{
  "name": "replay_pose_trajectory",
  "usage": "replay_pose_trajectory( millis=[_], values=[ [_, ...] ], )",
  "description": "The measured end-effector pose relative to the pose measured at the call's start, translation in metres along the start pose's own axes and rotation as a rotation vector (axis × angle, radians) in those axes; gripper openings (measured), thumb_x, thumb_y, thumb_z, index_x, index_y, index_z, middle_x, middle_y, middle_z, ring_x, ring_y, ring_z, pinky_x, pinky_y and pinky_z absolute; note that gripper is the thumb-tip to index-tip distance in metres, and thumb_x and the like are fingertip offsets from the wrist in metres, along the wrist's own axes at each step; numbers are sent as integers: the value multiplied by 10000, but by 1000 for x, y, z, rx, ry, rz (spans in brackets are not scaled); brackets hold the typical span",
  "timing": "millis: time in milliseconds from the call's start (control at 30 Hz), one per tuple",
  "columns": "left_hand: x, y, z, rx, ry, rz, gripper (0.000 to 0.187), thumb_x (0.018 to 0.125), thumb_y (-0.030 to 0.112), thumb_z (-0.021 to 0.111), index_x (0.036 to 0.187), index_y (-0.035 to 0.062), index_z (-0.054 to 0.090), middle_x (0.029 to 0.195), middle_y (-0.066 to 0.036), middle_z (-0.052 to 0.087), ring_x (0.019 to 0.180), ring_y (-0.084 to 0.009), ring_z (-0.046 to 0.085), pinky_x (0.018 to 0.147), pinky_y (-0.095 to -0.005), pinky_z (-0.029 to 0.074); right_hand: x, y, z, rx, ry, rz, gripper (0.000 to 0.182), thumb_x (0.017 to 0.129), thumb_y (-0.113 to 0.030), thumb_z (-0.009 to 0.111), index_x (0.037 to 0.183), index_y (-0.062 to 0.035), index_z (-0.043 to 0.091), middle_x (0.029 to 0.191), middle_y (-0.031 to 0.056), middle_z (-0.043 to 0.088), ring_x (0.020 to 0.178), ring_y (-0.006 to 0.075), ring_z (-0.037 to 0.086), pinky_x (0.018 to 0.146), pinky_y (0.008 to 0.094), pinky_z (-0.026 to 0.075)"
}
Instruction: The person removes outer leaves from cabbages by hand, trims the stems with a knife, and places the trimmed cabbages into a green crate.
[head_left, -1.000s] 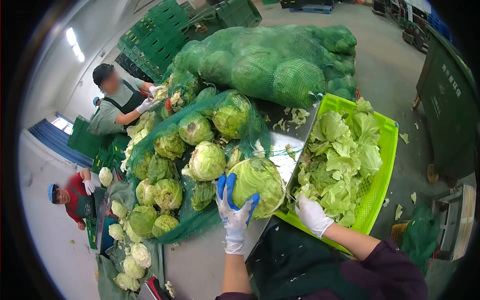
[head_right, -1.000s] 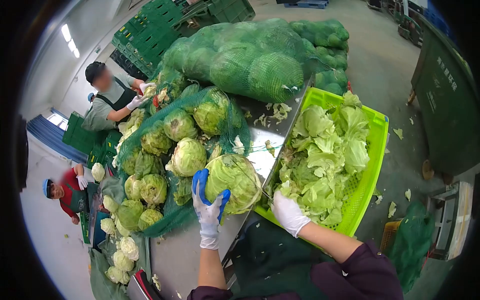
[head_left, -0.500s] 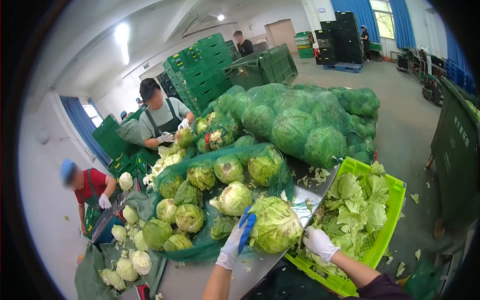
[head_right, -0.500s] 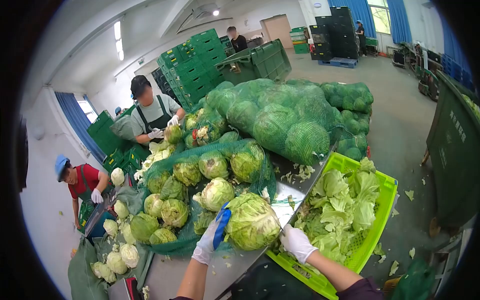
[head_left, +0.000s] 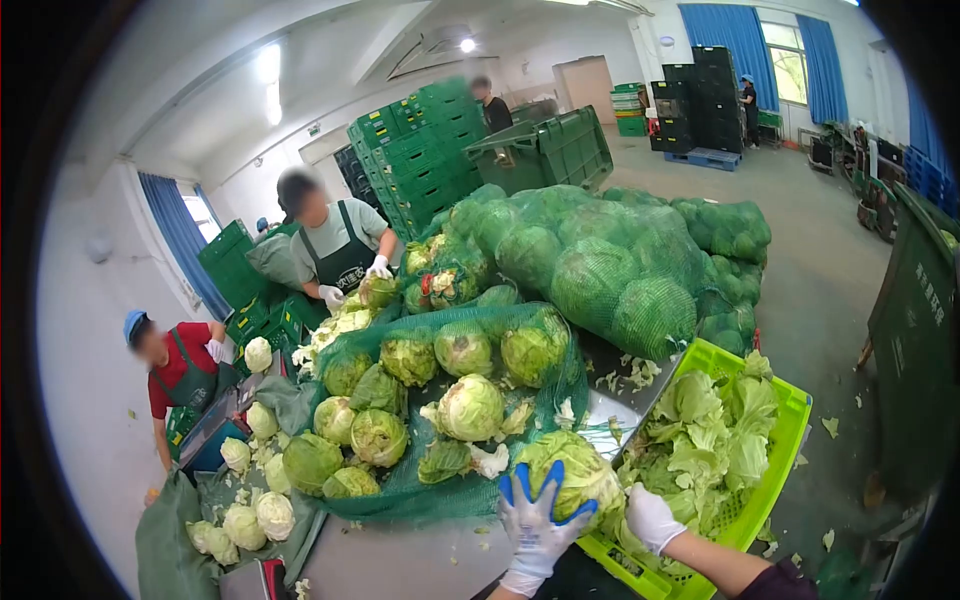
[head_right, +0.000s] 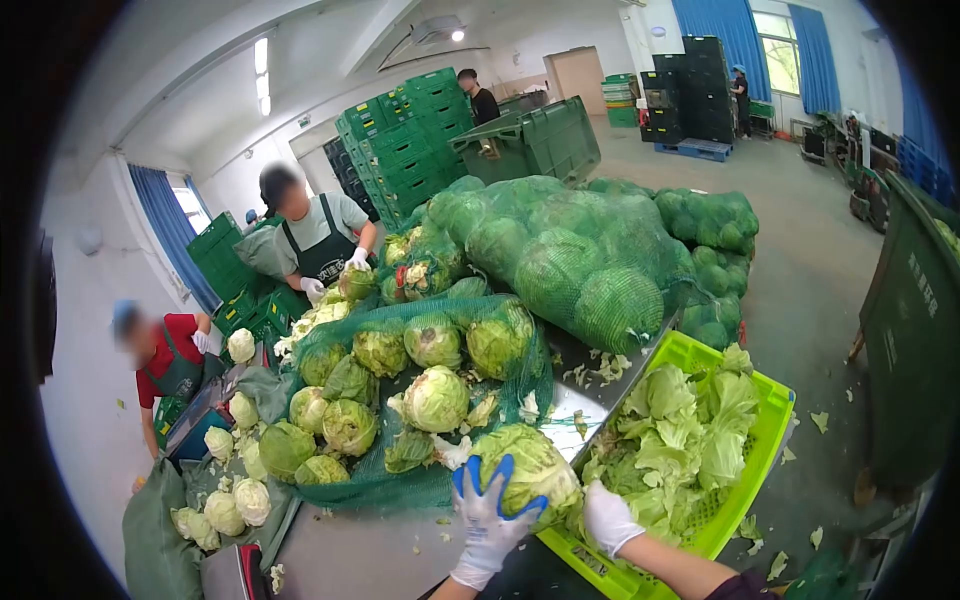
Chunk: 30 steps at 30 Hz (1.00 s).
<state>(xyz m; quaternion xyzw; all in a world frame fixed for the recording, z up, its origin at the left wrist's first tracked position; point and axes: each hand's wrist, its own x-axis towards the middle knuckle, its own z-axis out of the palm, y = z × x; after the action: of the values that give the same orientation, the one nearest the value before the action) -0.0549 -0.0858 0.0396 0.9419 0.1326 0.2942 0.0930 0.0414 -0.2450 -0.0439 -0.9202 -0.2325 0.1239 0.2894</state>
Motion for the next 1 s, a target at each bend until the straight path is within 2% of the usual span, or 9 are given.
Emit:
replay_pose_trajectory(
  millis=[233,300,400,533,600,733,800,867,1000],
  values=[
    [75,-78,26,-897,-250,-402,612,730,305,765,1254,66,560,1255,-229,513,1184,-338,484,988,-396,405,51,-35,27,93,62,-54,136,855,-64,457,913,51,501,781,296,622,750,454,631,674,514,504],
    [82,-79,39,-864,-237,-449,647,729,369,759,1271,81,553,1248,-216,515,1164,-323,500,995,-386,398,59,-32,27,75,63,-29,156,855,-83,469,918,53,515,786,297,623,759,453,631,688,515,502],
    [49,6,5,-71,-117,-222,718,703,557,705,1277,151,560,1239,-240,492,1155,-431,459,1004,-475,368,47,10,34,101,43,-13,175,845,-93,485,932,57,514,779,291,626,752,451,632,682,509,506],
    [35,16,-1,99,-114,-29,726,685,548,723,1273,156,559,1244,-250,489,1144,-468,451,1003,-494,367,20,45,52,58,58,-135,263,812,-55,503,1032,87,520,756,276,622,713,443,622,630,499,502],
    [54,-30,18,-255,-136,5,725,690,514,745,1286,153,545,1250,-246,502,1153,-390,491,989,-451,398,15,7,42,90,30,6,189,820,-93,511,929,61,499,767,288,624,762,445,633,683,505,507],
    [97,-100,39,-1330,-410,-605,574,806,398,707,1250,67,556,1127,-111,605,1076,-206,571,925,-332,453,56,-48,38,92,150,-8,124,832,0,442,900,82,506,782,298,620,742,445,636,673,495,514],
    [110,-113,33,-1235,-398,-636,584,813,380,711,1265,56,532,1087,-99,628,952,-170,613,811,-280,503,77,-54,39,81,154,-12,135,842,-16,435,904,81,506,788,297,622,757,439,640,679,487,516],
    [103,-117,51,-1339,-319,-627,604,801,435,703,1255,68,551,1094,-135,628,966,-187,609,854,-297,482,84,-57,33,52,172,-30,147,848,-21,433,913,86,508,789,300,623,753,433,643,679,483,516],
    [69,-47,35,-388,-44,-381,686,764,474,717,1286,67,539,1228,-207,548,1187,-319,497,1009,-410,387,77,-14,47,107,128,1,220,832,-84,514,949,103,524,808,309,624,781,448,634,693,489,507]
  ],
)
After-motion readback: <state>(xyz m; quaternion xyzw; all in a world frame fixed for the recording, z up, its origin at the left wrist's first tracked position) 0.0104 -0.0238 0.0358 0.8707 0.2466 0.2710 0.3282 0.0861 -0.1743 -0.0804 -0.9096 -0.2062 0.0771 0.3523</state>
